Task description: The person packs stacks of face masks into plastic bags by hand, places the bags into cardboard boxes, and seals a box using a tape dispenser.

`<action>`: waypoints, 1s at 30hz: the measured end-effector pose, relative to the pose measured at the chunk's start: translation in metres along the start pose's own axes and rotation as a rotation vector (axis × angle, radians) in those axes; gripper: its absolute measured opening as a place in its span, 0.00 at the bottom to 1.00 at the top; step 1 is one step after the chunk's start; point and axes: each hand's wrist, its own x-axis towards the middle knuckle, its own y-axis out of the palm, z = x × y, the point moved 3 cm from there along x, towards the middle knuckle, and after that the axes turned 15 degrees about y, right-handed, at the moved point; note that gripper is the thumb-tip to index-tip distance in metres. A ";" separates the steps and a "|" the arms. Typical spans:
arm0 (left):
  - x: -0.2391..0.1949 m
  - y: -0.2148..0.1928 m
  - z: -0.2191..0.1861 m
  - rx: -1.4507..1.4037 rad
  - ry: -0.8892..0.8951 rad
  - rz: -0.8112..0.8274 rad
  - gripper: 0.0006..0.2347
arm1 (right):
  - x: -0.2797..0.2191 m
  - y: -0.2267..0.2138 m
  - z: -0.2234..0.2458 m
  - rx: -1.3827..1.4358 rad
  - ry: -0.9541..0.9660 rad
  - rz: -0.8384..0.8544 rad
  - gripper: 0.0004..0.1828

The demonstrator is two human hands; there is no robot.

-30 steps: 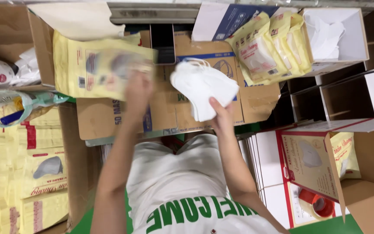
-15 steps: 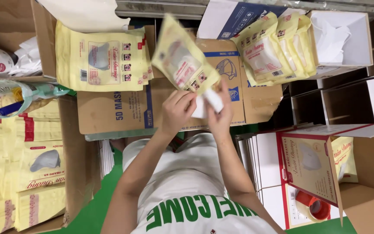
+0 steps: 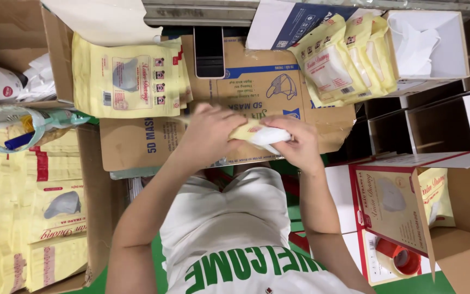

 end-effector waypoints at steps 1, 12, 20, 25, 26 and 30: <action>-0.007 0.016 0.008 -0.218 -0.004 0.169 0.16 | 0.005 -0.005 0.001 0.039 -0.043 0.079 0.22; -0.012 0.035 0.024 -0.431 -0.263 0.325 0.13 | -0.001 0.027 -0.049 0.574 0.318 0.438 0.22; -0.020 0.030 0.027 -0.524 -0.449 0.349 0.14 | 0.002 0.021 -0.031 0.269 0.058 0.345 0.13; -0.043 0.036 0.030 -0.936 -0.729 0.001 0.11 | -0.004 0.029 -0.052 0.494 0.357 0.195 0.23; -0.046 0.041 0.031 -0.931 -0.728 -0.008 0.11 | -0.004 0.030 -0.058 0.491 0.350 0.201 0.23; -0.051 0.046 0.031 -0.787 -0.719 0.016 0.11 | 0.002 0.032 -0.043 0.215 0.281 0.129 0.09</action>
